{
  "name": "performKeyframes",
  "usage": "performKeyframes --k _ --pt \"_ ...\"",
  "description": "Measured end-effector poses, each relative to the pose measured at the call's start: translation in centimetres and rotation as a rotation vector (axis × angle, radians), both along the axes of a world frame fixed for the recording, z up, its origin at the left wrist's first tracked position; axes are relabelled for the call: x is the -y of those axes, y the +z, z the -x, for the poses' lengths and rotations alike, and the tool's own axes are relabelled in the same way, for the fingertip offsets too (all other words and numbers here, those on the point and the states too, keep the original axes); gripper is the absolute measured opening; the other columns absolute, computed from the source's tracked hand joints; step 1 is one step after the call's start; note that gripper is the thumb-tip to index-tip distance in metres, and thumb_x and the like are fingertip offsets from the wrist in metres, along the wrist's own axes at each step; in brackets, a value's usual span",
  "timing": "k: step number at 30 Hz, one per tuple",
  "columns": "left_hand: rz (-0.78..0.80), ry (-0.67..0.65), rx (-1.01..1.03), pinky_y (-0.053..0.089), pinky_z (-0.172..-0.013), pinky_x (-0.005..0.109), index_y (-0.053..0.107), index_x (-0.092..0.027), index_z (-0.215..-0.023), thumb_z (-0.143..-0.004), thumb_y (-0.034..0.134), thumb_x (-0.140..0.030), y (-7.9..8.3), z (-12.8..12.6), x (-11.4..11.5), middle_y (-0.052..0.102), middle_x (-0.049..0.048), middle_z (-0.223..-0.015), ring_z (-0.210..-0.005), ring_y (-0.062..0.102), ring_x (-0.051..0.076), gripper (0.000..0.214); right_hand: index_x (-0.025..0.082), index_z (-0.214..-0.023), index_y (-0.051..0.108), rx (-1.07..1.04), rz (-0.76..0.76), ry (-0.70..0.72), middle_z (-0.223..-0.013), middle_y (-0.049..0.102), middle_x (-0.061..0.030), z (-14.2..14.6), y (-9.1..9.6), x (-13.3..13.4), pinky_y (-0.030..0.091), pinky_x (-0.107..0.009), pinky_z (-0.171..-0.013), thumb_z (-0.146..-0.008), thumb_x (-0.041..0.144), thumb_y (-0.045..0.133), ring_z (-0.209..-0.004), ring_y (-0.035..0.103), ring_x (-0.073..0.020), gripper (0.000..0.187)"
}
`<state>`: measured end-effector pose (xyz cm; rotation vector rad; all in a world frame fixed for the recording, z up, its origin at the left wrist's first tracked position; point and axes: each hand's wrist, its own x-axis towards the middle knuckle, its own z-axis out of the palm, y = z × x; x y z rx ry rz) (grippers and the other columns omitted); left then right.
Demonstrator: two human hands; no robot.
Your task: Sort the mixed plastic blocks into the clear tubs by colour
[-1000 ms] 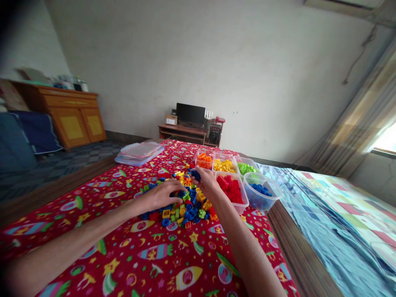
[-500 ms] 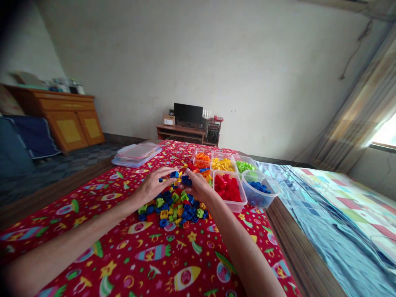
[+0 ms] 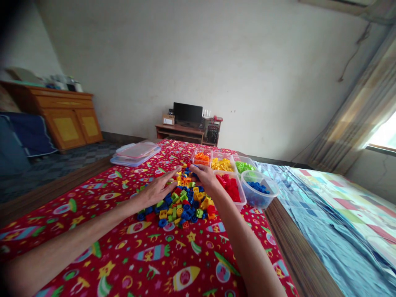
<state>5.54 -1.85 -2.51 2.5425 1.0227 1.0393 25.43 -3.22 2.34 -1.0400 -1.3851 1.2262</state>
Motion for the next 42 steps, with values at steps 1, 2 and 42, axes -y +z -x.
performKeyframes --k 1,2,42 --pt "-0.010 0.004 0.000 0.035 -0.110 0.039 0.033 -0.018 -0.144 -0.094 0.036 -0.045 0.0 0.1 -0.1 0.041 0.0083 -0.147 -0.131 0.044 0.023 0.057 0.016 -0.073 0.057 0.105 -0.083 -0.087 -0.055 0.051 0.0048 -1.2 0.8 0.0 0.026 -0.016 -0.038 -0.071 0.050 0.063 -0.043 0.041 -0.0045 0.035" --pt "-0.024 0.008 0.001 0.036 -0.109 0.039 0.036 -0.018 -0.143 -0.094 0.036 -0.043 0.0 0.1 -0.2 0.043 0.0087 -0.146 -0.129 0.045 0.024 0.055 0.016 -0.074 0.059 0.233 -0.167 -0.176 -0.056 0.054 0.0038 -2.7 1.6 0.0 0.030 -0.017 -0.041 -0.074 0.049 0.060 -0.044 0.043 -0.0055 0.033" --pt "-0.236 -0.049 -0.365 0.027 -0.112 0.052 0.064 -0.026 -0.112 -0.088 0.053 -0.044 -2.1 0.5 -0.5 0.048 0.0072 -0.141 -0.133 0.037 0.029 0.032 0.016 -0.096 0.068 1.380 -0.380 -0.489 -0.089 0.069 -0.0135 -3.9 3.0 1.7 0.040 -0.027 -0.066 -0.092 0.028 0.036 -0.079 0.062 -0.0199 0.034"
